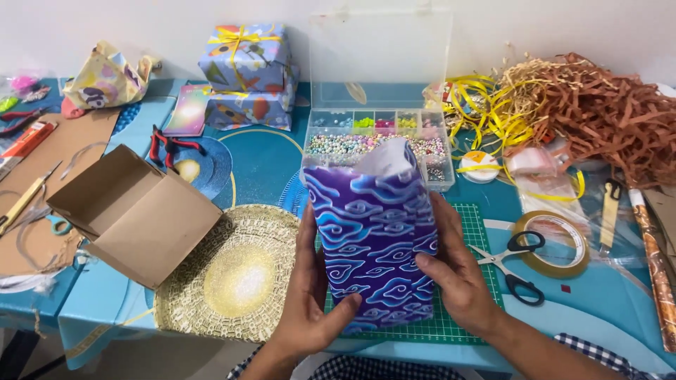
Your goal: Wrapping a small box with patterned paper and securing it with adhesive tape on a craft table.
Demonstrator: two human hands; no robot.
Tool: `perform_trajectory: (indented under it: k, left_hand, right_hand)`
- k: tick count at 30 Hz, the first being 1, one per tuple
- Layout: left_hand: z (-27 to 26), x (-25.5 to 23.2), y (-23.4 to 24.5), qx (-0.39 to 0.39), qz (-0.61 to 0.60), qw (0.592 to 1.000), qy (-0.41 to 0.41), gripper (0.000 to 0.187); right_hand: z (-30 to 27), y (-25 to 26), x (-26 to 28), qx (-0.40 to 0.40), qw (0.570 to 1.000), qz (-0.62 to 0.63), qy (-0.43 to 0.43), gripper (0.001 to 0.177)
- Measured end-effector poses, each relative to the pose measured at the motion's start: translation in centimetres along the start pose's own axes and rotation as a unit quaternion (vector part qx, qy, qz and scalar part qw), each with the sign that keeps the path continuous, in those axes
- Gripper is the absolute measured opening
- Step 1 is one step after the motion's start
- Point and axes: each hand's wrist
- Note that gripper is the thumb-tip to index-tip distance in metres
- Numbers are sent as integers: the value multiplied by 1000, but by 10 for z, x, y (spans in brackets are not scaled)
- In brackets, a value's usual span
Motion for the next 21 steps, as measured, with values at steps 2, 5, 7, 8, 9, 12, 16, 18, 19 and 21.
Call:
perform_trajectory:
  k: [2, 5, 7, 8, 9, 12, 16, 18, 19, 21]
  left_hand:
    - [-3, 16, 18, 19, 38, 999, -2, 110]
    - [-4, 32, 37, 37, 61, 997, 5, 101]
    - [0, 36, 44, 38, 46, 998, 16, 95]
    - [5, 37, 46, 51, 133, 990, -24, 95]
    - [11, 37, 48, 64, 218, 972, -63, 97]
    - [4, 58, 68, 72, 319, 937, -125, 82]
    - [6, 54, 51, 91, 361, 909, -187, 95]
    - [12, 47, 32, 46, 138, 983, -111, 133]
    - [16, 56, 33, 46, 139, 983, -111, 133]
    - [24, 74, 37, -129, -164, 968, 139, 73]
  right_hand:
    - [0, 2, 2, 1, 998, 25, 55, 76]
    - [-2, 12, -14, -7, 988, -1, 155, 69]
    - [-3, 21, -25, -18, 978, -52, 200, 67]
    - [-2, 25, -28, -14, 976, -74, 203, 68]
    - [-2, 29, -31, -11, 974, -96, 207, 70]
    - [-3, 35, -28, -30, 968, -98, 229, 62]
    - [-10, 47, -6, -46, 969, -86, 225, 60]
    - [-12, 53, 1, 12, 967, -127, 220, 56]
    - [-11, 55, 13, 11, 967, -126, 220, 56]
    - [-8, 61, 39, 8, 961, -149, 232, 75]
Point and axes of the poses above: each hand's wrist, its own z-axis towards the middle knuckle, its own y-axis out of the back of the hand, x = y × z, and after that the axes turned 15 degrees about -z, right-handed
